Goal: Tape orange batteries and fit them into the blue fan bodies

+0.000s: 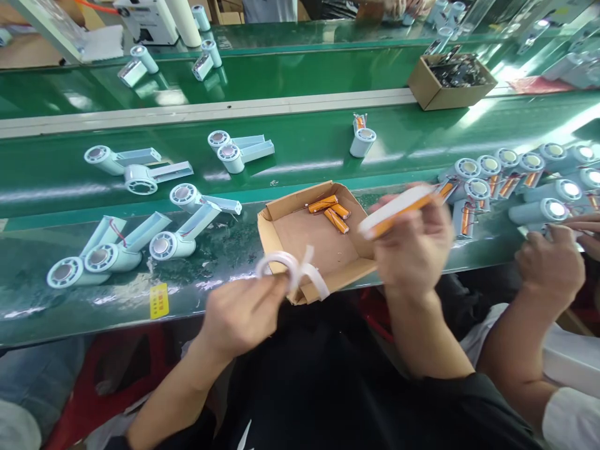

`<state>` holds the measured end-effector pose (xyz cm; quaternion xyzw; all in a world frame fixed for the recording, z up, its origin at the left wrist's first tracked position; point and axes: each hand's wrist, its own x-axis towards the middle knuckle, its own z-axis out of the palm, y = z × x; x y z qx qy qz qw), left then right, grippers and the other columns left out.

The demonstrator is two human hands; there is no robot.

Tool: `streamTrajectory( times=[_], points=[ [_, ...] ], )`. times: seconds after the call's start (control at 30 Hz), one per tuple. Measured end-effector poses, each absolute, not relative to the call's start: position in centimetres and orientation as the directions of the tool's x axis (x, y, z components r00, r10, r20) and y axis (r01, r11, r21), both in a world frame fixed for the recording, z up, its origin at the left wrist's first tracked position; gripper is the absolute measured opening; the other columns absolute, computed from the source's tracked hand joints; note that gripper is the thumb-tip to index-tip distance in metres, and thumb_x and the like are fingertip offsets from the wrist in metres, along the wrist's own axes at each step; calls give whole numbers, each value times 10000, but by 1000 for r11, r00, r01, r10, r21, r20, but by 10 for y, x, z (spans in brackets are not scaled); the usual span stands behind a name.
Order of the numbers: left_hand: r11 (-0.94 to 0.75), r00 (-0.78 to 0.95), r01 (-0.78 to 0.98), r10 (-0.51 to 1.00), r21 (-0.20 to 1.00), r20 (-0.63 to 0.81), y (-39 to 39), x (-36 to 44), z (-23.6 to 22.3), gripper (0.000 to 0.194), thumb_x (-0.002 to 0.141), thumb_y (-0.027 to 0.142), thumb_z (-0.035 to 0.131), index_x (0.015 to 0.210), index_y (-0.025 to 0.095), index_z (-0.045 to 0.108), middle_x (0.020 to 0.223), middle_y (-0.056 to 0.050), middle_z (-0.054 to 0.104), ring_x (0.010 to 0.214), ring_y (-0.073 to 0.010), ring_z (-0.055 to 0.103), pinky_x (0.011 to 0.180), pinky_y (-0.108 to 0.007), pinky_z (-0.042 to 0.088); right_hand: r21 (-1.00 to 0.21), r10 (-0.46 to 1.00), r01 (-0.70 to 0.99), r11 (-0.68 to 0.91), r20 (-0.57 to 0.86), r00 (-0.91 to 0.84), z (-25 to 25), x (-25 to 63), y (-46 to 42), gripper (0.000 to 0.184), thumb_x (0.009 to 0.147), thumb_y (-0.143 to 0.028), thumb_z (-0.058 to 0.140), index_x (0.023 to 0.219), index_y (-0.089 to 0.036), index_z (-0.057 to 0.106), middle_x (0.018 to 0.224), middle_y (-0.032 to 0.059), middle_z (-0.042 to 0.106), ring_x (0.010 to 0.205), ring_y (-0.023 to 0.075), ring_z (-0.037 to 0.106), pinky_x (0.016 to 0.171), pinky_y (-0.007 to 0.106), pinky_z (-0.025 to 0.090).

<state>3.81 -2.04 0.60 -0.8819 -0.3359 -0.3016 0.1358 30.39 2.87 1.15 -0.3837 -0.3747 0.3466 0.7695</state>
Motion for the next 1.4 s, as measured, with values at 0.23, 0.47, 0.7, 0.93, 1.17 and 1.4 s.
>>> streamTrajectory(
  times=[0.23,0.47,0.7,0.93,1.17,1.4],
  points=[
    [-404,367,913,764,-51,531,-38,-59,-43,864,998,282,549,1729,457,124,932,7,844,644,-287,763,401,-369,496,-890,773,-109,442,317,549,-5,364,32,332,798,-443,941,1090,-416,787,999,8,800,863,232,800,722,364,710],
    [-368,281,917,868,150,410,82,-19,-3,344,1055,360,494,1223,344,794,846,-16,818,690,-210,729,638,-369,602,-926,850,-103,364,284,444,-15,354,19,422,778,-345,949,1020,-363,604,865,-64,812,785,253,825,623,389,701],
    [-316,316,943,949,-98,-20,251,37,1,442,1015,259,535,1427,141,645,1571,-199,561,1451,-461,440,1043,-574,535,-930,782,-3,367,307,543,-8,376,4,343,708,-321,945,751,-398,613,659,-63,699,773,303,814,619,450,683],
    [-564,554,825,819,-32,-147,260,62,-7,277,903,145,661,1128,240,791,1477,-104,619,1417,-361,452,1004,-429,559,-943,869,50,329,323,375,14,380,57,487,680,-297,989,1035,-512,734,847,-97,813,860,298,829,746,481,703],
    [-595,573,803,781,-17,-248,283,93,-4,268,858,192,667,1076,233,817,1232,-126,746,1156,-328,645,985,-428,543,-947,956,169,274,287,59,4,321,204,466,619,-466,951,948,-251,699,773,-22,767,791,229,789,776,386,663],
    [-546,526,838,808,-1,-265,272,105,-5,343,844,226,724,1177,202,798,1163,-167,768,1274,-363,639,1013,-401,550,-799,962,537,271,205,-181,-25,307,253,289,772,-334,847,1012,-210,745,792,-3,788,751,190,747,765,326,589]
  ],
)
